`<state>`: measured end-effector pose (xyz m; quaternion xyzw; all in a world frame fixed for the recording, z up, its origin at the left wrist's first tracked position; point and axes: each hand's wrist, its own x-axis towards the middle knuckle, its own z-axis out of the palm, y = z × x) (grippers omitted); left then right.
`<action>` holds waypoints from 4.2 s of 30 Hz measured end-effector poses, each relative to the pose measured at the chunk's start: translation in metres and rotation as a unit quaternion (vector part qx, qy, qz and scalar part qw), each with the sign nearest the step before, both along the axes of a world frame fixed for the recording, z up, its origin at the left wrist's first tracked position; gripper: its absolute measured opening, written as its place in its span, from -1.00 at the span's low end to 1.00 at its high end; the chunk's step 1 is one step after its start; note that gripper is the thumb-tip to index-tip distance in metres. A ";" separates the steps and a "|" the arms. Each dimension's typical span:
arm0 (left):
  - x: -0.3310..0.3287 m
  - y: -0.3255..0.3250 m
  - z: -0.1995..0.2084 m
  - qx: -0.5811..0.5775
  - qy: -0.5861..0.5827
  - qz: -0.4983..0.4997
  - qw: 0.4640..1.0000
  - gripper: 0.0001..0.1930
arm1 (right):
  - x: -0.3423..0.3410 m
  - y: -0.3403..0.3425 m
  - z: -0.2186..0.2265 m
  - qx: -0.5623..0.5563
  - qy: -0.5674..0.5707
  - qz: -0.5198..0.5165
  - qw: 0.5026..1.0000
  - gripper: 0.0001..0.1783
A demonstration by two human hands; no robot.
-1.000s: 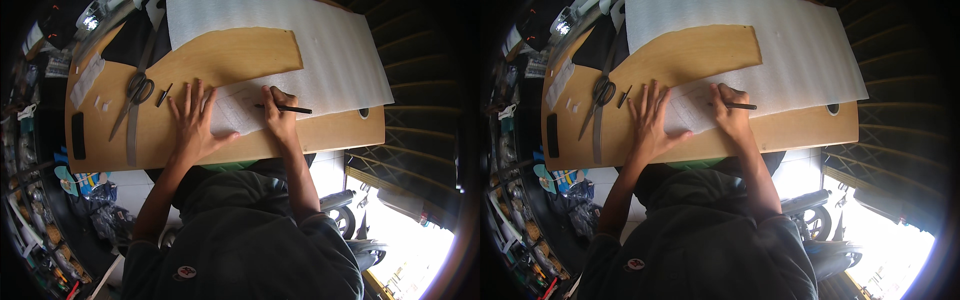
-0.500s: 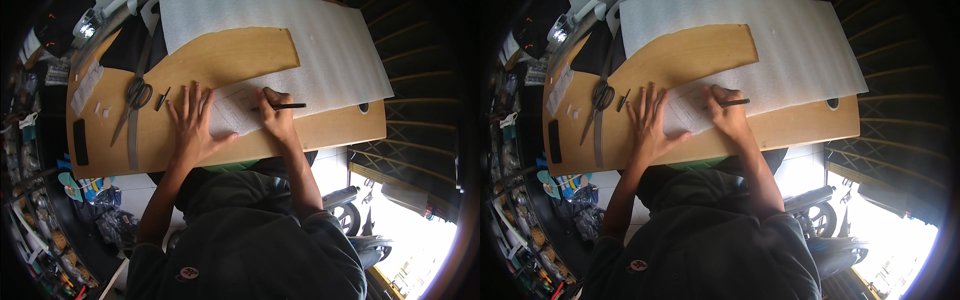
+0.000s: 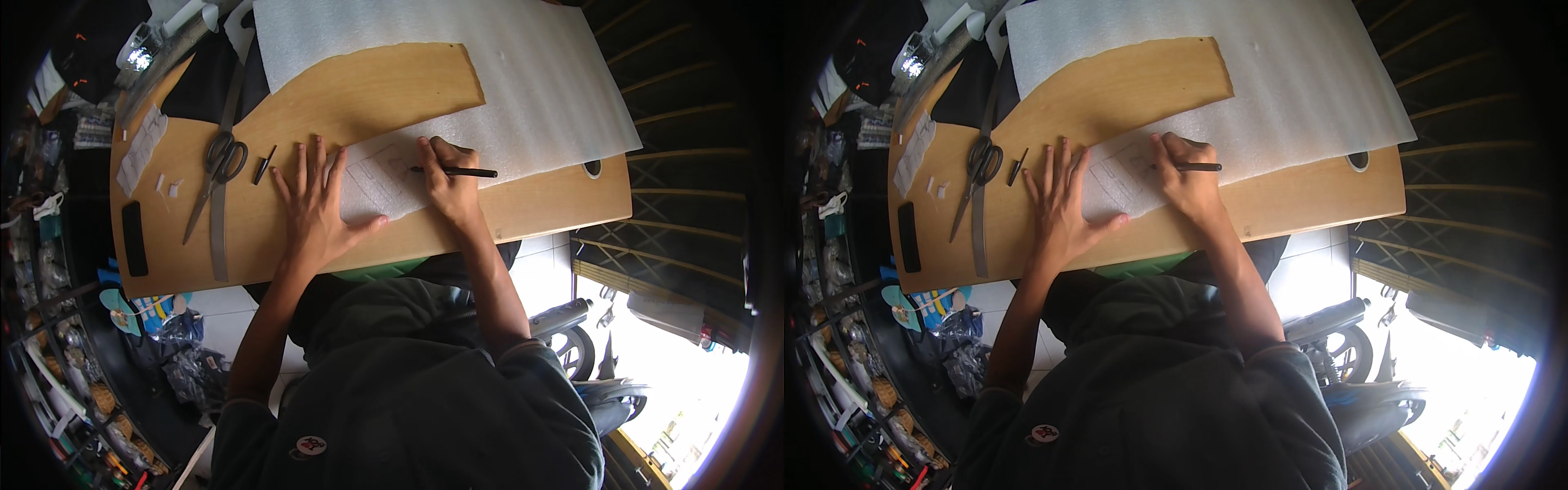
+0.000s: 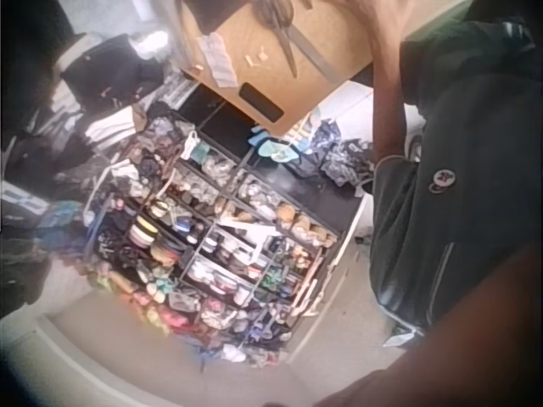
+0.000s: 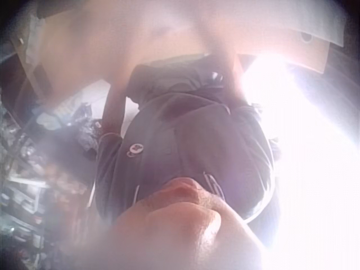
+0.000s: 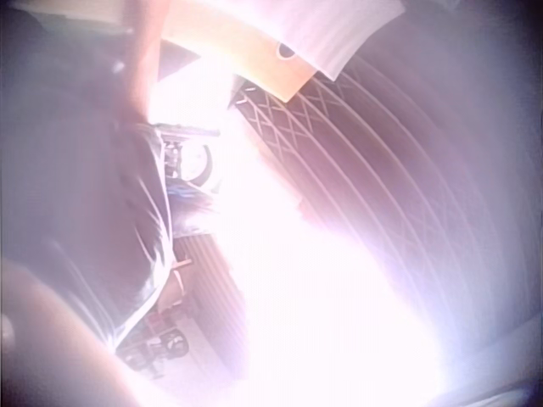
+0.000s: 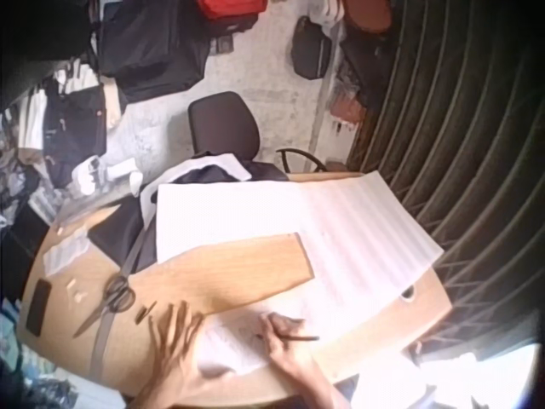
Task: The person marks shapes on a sheet of white foam using a pen and then cuts along the marked lines with scissors. The person repeats this process for multiple pieces, handling the foam and tools directly.
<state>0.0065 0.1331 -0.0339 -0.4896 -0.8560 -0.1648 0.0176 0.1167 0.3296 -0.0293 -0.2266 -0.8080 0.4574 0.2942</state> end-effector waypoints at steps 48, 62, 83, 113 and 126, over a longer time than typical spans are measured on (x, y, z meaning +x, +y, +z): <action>0.000 -0.001 0.001 -0.007 -0.011 0.008 1.000 0.22 | 0.018 -0.004 0.002 0.019 -0.015 0.066 0.998 -0.60; -0.001 -0.001 0.001 0.003 -0.001 0.003 1.000 0.19 | 0.016 -0.005 0.001 -0.015 -0.022 -0.050 0.998 -0.59; -0.001 -0.001 0.006 -0.016 0.003 0.002 1.000 0.20 | 0.011 -0.004 0.003 0.001 0.003 -0.012 1.000 -0.57; 0.028 0.057 0.007 0.082 -0.081 -0.019 0.993 -0.07 | 0.019 0.031 0.000 -0.170 0.030 0.069 0.983 -0.59; 0.025 0.055 0.002 0.101 -0.120 -0.012 0.988 -0.03 | 0.020 0.029 0.007 -0.119 0.011 0.094 0.988 -0.54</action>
